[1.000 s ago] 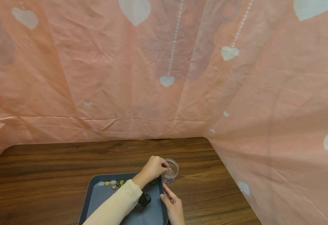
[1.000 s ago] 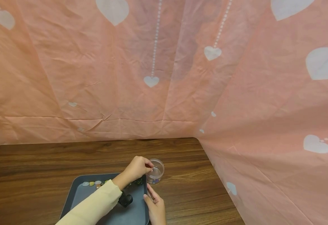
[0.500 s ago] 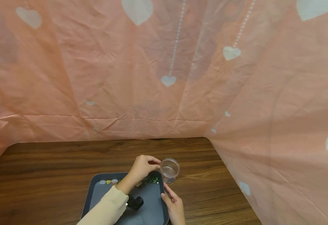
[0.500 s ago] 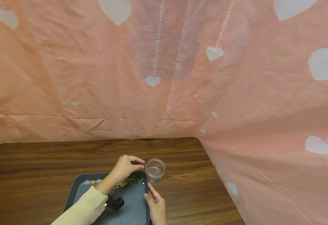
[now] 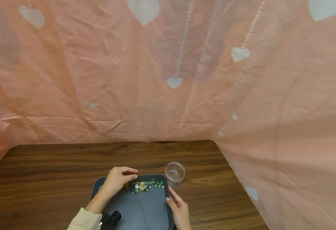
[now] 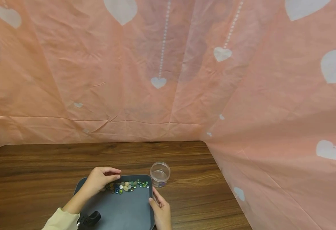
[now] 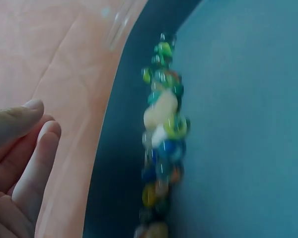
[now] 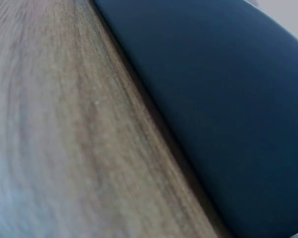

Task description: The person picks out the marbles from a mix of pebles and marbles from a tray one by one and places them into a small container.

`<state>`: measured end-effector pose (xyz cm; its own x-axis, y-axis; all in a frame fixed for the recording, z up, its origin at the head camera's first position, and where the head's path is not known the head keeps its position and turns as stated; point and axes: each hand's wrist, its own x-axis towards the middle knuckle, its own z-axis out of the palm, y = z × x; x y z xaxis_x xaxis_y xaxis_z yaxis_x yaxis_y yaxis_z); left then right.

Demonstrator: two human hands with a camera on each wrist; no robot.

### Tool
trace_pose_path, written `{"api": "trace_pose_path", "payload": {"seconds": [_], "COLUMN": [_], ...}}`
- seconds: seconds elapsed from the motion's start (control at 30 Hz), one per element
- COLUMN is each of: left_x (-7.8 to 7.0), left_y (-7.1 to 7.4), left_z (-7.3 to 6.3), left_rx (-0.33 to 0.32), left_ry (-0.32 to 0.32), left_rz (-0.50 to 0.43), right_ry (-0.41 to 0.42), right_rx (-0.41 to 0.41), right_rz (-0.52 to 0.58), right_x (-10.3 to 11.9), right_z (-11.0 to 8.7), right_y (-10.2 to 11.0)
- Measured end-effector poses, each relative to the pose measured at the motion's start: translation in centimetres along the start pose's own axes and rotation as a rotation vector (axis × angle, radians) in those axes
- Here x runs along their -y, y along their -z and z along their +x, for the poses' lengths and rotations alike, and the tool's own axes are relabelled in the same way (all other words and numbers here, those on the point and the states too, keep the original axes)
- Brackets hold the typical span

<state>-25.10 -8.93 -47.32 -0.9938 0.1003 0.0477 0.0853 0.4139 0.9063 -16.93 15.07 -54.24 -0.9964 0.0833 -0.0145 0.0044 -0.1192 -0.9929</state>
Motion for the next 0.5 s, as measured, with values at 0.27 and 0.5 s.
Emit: {"api": "trace_pose_path", "payload": {"seconds": [0.27,0.5], "left_x": [2.0,2.9], "left_y": [1.2,0.9], "left_z": [-1.3,-1.6], "left_rx": [0.074,0.059], "left_ry": [0.018,0.011], "left_rz": [0.032,0.098], "right_ry": [0.006,0.023], "right_rx": [-0.008,0.001], "right_rz": [-0.007,-0.004], "right_x": [-0.1,-0.2], "right_z": [-0.1,0.0], "right_y": [0.1,-0.1]}}
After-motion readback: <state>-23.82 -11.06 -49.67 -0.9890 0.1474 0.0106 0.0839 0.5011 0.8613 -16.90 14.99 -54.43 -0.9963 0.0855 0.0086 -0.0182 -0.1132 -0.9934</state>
